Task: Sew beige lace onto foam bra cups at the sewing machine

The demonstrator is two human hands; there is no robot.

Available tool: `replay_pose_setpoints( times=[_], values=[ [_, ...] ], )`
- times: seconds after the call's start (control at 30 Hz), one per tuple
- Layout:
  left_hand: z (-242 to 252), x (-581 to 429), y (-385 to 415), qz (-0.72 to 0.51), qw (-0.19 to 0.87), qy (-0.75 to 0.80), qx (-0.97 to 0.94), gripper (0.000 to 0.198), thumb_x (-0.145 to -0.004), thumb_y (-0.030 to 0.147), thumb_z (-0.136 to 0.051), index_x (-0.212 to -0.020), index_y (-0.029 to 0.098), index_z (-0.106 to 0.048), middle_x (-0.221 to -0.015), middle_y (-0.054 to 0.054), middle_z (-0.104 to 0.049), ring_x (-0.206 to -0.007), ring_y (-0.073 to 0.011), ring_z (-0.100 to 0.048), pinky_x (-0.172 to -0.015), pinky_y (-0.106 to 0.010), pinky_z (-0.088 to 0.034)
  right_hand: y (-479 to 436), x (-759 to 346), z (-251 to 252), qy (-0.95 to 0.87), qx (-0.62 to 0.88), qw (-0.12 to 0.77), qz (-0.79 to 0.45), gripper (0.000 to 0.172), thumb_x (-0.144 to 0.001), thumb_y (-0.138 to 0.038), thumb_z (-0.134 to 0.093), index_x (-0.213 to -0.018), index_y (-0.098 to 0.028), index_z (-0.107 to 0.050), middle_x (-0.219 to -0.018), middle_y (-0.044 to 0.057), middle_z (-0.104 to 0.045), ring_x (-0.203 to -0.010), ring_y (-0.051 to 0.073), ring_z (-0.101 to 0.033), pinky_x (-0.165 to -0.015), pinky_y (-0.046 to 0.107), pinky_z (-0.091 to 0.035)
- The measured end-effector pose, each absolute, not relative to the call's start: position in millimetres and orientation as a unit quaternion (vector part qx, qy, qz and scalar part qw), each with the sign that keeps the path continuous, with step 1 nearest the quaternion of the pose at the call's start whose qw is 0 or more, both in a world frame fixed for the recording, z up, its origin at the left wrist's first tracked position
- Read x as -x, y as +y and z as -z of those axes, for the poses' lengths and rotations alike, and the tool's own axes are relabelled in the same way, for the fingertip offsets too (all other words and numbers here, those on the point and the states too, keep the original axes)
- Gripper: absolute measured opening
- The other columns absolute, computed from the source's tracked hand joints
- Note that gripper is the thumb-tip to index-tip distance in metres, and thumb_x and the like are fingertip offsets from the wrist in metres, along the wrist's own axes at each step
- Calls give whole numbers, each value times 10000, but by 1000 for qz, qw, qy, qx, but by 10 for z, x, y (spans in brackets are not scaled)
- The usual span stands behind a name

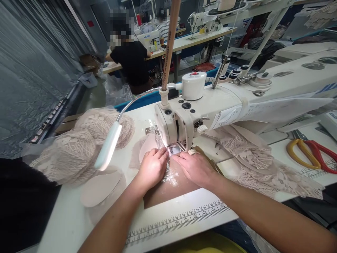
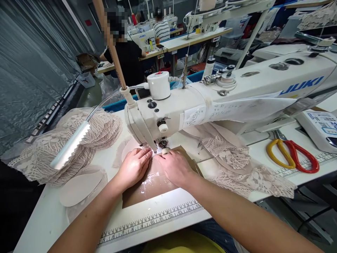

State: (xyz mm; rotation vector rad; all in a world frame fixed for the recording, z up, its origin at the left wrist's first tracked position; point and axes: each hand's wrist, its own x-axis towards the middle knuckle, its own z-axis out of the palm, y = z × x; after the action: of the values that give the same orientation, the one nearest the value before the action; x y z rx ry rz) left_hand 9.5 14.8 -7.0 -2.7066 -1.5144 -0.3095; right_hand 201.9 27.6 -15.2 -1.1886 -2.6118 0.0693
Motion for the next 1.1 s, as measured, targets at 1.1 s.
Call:
replay_pose_setpoints(
  times=[1.1],
  values=[
    [-223,1397,-1297,96,-16,-855,509,291,-855,408,-439,-824,149,-568,-865,-96,-610,-852,-257,-583,-710,-347,-450,351,-2108,341,-921,343,186,-10,349,-901,-164,-367,-1063,-169,-676,-813,65,-659,-732,204,-610,-657,325,-450]
  ],
)
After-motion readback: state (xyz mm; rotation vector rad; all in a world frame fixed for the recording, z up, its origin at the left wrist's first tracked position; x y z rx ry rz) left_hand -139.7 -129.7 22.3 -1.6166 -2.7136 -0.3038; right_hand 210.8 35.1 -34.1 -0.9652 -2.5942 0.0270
